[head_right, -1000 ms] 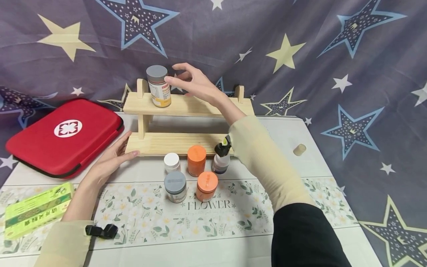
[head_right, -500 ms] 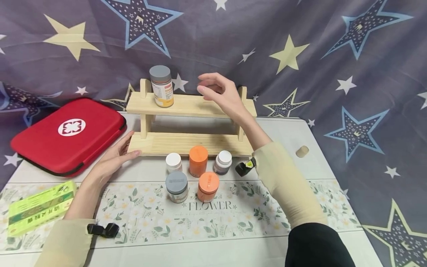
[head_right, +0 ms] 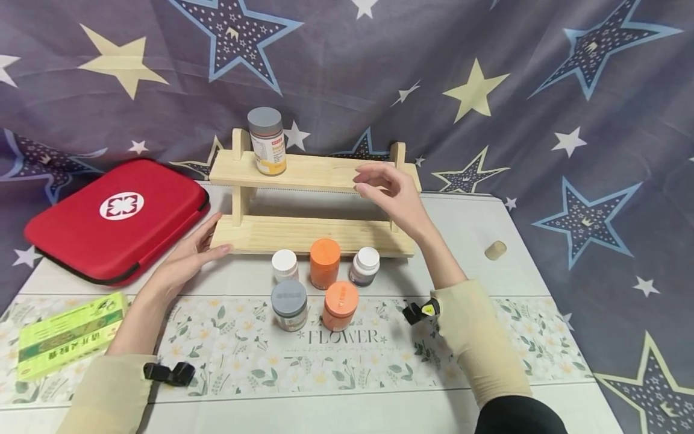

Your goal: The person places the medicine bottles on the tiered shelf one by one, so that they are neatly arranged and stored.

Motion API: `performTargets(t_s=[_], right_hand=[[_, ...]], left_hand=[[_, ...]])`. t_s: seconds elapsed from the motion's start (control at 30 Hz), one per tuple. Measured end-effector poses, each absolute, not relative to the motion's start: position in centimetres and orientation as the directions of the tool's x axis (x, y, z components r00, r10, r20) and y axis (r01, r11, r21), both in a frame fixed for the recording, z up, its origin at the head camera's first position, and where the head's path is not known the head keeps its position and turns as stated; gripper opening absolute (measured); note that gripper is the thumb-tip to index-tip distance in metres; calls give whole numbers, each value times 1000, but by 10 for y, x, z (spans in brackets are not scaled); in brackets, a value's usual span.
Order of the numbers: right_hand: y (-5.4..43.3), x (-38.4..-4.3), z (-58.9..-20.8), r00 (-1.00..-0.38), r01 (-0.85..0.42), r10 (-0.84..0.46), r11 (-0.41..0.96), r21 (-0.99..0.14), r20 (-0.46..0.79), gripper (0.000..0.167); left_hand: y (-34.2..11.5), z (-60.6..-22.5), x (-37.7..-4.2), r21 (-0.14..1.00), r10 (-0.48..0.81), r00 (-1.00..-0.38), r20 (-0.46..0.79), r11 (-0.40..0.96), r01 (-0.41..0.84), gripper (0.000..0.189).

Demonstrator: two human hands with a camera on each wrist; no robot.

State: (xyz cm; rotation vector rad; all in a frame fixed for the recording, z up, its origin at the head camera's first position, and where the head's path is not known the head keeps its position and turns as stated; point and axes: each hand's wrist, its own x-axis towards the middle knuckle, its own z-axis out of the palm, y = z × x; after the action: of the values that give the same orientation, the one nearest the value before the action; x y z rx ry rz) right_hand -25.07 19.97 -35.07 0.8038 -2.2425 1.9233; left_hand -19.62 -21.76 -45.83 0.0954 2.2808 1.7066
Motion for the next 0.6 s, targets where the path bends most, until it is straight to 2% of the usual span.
performTargets(t_s=[0.3, 0.6], right_hand=[[221, -231, -376, -863, -410, -371, 116, -905, 344, 35], [235, -217, -398, -858, -374, -451, 223, -900, 245, 44]], left_hand=[[-216, -458, -197, 945, 228, -955, -189, 307, -114, 95], [-216, -457, -196, 941, 221, -957, -189, 319, -112, 94]])
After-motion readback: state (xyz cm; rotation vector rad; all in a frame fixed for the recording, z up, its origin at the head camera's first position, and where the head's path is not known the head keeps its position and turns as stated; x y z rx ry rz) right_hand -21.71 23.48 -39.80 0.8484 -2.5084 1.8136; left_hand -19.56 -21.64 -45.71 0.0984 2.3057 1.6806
